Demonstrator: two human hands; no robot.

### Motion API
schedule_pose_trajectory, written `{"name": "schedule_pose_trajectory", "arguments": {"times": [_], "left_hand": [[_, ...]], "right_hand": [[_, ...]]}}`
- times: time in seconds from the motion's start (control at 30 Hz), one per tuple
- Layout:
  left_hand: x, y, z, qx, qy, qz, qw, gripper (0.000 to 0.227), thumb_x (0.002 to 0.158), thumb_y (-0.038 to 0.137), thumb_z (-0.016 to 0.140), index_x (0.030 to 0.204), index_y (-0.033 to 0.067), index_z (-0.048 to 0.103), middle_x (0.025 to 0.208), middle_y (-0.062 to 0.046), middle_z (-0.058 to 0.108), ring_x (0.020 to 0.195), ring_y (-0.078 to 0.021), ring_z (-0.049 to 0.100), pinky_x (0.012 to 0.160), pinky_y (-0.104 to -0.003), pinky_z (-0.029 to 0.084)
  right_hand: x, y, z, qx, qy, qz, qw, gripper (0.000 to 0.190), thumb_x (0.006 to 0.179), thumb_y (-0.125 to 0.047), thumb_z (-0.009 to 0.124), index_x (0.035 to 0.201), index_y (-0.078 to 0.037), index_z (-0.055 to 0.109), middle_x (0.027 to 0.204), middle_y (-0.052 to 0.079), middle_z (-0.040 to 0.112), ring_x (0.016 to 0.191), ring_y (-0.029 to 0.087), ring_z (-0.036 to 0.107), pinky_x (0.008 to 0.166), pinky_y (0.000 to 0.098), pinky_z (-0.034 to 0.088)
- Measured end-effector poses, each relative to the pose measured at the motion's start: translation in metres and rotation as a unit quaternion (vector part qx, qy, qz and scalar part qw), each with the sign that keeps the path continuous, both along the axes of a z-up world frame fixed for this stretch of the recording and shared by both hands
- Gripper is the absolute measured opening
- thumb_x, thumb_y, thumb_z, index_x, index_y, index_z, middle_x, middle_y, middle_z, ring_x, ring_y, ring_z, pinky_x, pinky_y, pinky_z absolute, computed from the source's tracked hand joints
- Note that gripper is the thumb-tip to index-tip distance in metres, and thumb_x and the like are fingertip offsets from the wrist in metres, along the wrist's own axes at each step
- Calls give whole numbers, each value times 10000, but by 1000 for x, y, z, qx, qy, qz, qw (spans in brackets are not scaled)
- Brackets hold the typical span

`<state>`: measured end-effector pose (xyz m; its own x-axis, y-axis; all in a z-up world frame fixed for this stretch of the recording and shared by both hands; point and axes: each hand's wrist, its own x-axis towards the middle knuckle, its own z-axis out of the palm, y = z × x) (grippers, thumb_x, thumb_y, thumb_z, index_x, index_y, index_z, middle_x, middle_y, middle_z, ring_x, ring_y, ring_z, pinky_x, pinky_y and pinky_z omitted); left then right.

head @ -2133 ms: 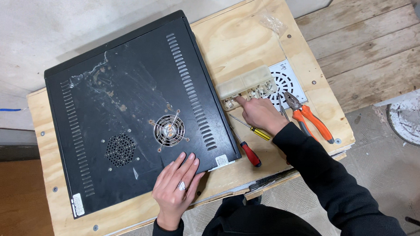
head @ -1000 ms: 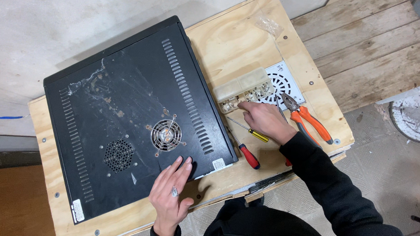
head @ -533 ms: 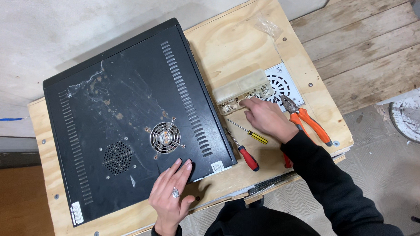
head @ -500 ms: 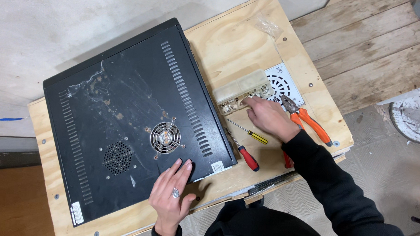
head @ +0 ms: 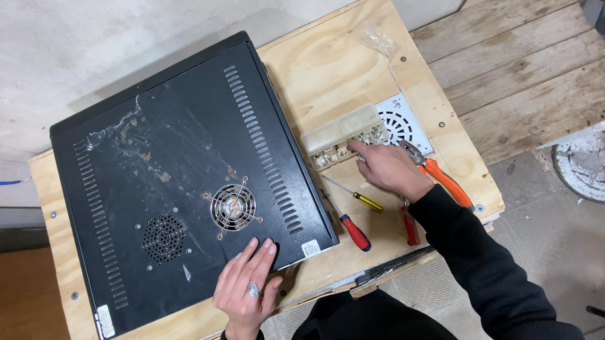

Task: The person secures the back panel of a desktop computer case by inserting and tightening screws with a screwdriver. They repeatedly select screws from a small container and fasten them into the rear mounting holes.

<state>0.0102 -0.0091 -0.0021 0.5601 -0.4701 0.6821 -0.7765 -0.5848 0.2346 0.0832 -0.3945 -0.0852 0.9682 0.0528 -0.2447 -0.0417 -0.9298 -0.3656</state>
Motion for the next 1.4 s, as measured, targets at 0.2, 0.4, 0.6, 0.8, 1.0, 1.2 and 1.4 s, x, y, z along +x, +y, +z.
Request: {"name": "schedule_pose_trajectory", "arguments": {"times": [0.2, 0.4, 0.6, 0.8, 1.0, 1.2, 1.4], "left_hand": [[1, 3, 1, 14, 11, -9, 1000, 486, 1200, 380, 445, 1292, 80, 816, 1257, -76, 860, 1245, -313, 819, 952, -386, 646], [-1, -1, 3, 2, 18, 3, 1000, 469, 1199, 367, 455, 1288, 79, 816, 1229, -87, 864, 1229, -321, 829, 938, -394, 666], [-6, -1, -8, 5, 19, 41, 999, 480, 1213, 373, 425, 1297, 116, 823, 1268, -48, 860, 1259, -273, 819, 962, -385, 639], [-11, -9, -11, -18, 28, 78, 996, 483, 1218, 351, 415, 1264, 123, 838, 1233, -32, 867, 1250, -278, 825, 970, -391, 625], [-13, -14, -14, -38, 24, 90, 995, 488, 1226, 348, 409, 1261, 116, 836, 1239, -37, 864, 1241, -291, 831, 968, -403, 630], [-14, -16, -13, -44, 25, 95, 994, 489, 1224, 352, 419, 1257, 110, 842, 1237, -42, 864, 1249, -289, 826, 993, -408, 626], [-12, -18, -14, -56, 7, 94, 994, 468, 1218, 334, 439, 1239, 106, 847, 1216, -50, 870, 1216, -280, 838, 971, -397, 632]], "right_hand": [[19, 14, -4, -26, 95, 31, 995, 566, 1016, -132, 448, 1572, -156, 556, 1046, 264, 799, 946, 492, 759, 788, 610, 563], [19, 10, 1, -31, 69, 37, 996, 748, 966, -152, 462, 1713, -203, 465, 939, 256, 796, 894, 502, 738, 776, 616, 555], [17, -4, -11, -15, -30, 48, 998, 424, 1056, -220, 455, 1414, -163, 676, 813, 279, 776, 808, 565, 735, 729, 668, 535], [35, -11, -39, -111, -124, 124, 978, 201, 1146, -240, 530, 1068, -160, 697, 642, 175, 711, 582, 488, 696, 531, 566, 472], [57, -11, -76, -184, -156, 218, 946, 173, 791, -28, 754, 788, -180, 671, 673, 54, 734, 650, 302, 741, 544, 465, 492], [76, 1, -69, -236, -195, 314, 899, 275, 947, -66, 832, 714, -203, 779, 647, -13, 732, 647, 225, 761, 582, 412, 579], [84, -3, -61, -225, -197, 377, 876, 326, 987, -54, 820, 709, -216, 768, 668, -27, 755, 644, 203, 770, 602, 406, 591]]}}
